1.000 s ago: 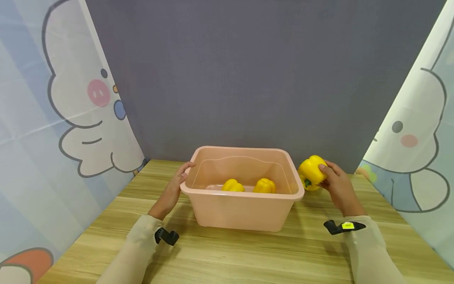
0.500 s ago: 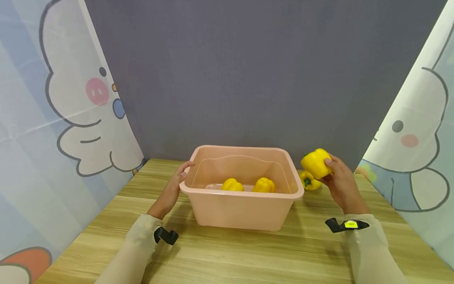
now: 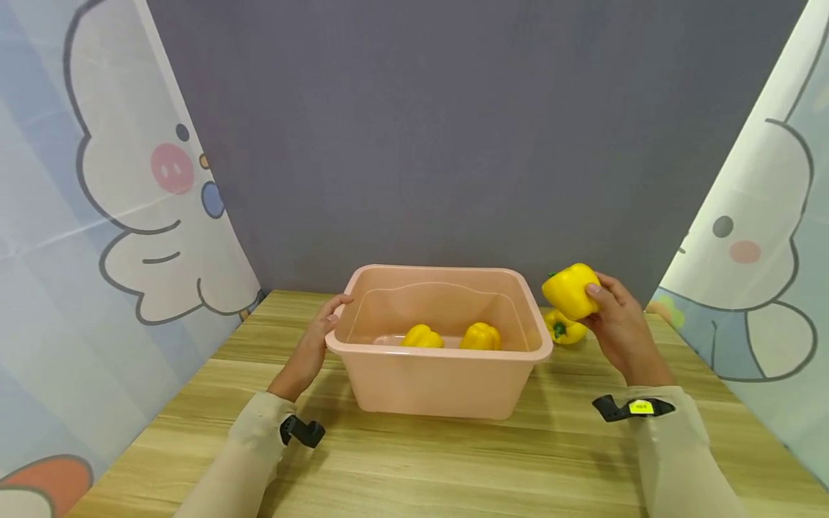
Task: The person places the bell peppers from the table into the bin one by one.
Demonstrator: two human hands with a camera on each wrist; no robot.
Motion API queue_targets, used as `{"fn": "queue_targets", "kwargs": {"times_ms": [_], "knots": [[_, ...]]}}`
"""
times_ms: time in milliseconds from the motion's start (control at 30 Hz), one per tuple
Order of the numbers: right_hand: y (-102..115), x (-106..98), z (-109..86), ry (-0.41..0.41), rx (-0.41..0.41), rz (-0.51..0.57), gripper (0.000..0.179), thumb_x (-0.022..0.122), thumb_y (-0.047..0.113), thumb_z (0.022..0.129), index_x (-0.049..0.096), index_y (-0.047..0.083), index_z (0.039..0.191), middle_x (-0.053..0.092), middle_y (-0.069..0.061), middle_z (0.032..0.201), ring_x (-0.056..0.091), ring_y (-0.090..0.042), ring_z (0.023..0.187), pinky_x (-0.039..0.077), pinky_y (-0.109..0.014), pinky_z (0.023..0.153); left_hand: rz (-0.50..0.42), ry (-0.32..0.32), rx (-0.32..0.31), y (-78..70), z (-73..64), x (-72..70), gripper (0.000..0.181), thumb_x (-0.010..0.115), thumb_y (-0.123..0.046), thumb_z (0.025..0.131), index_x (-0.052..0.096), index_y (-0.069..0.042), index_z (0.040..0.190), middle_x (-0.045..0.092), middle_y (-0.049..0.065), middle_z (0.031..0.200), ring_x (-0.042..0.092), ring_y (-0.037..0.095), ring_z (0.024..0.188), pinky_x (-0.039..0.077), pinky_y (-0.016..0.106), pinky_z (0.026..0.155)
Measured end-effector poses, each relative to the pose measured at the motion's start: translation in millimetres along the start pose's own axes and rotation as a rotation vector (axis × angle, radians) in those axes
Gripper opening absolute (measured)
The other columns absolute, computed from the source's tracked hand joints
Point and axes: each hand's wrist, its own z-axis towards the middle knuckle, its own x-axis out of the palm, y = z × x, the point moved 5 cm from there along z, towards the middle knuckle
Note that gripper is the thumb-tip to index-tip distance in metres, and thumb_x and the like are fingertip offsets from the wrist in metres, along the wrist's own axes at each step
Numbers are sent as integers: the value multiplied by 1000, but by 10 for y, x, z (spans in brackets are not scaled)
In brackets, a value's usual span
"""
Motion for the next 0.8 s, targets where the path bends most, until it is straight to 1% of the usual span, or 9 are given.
{"fn": "queue_targets", "kwargs": {"times_ms": [200, 433, 533, 667, 800], "knots": [[42, 42, -1, 0, 3, -7, 25, 53, 17, 105, 49, 17, 130, 49, -2, 124, 61, -12, 98, 53, -24, 81, -6, 2, 6, -1, -5, 9, 51, 28, -30, 106, 33, -1, 148, 31, 19, 152, 38, 37, 129, 40, 30, 97], [115, 114, -13, 20, -30, 30, 24, 53, 12, 104, 49, 14, 128, 53, -2, 122, 62, -13, 98, 54, -25, 81, -14, -7, 5, -1, -5, 16, 50, 29, -29, 105, 34, -2, 147, 30, 19, 153, 39, 37, 129, 42, 26, 95], [142, 140, -20, 23, -32, 33, 24, 53, 11, 104, 49, 14, 128, 52, -3, 123, 62, -13, 99, 54, -25, 81, -4, -8, 0, -11, -5, 17, 50, 28, -29, 105, 34, -2, 147, 30, 18, 154, 39, 38, 129, 42, 30, 96], [168, 169, -22, 24, -27, 9, 26, 53, 13, 104, 47, 14, 129, 48, -4, 126, 62, -13, 101, 54, -25, 82, 17, -8, -3, -23, -11, 16, 50, 27, -31, 106, 34, -3, 148, 30, 17, 154, 40, 38, 129, 41, 38, 97], [184, 200, -27, 20, -25, -6, 27, 53, 13, 104, 48, 14, 130, 48, -4, 128, 62, -14, 101, 54, -25, 83, 25, -5, 4, -25, -13, 17, 50, 27, -32, 107, 34, -3, 148, 30, 17, 155, 39, 37, 130, 41, 37, 97]]}}
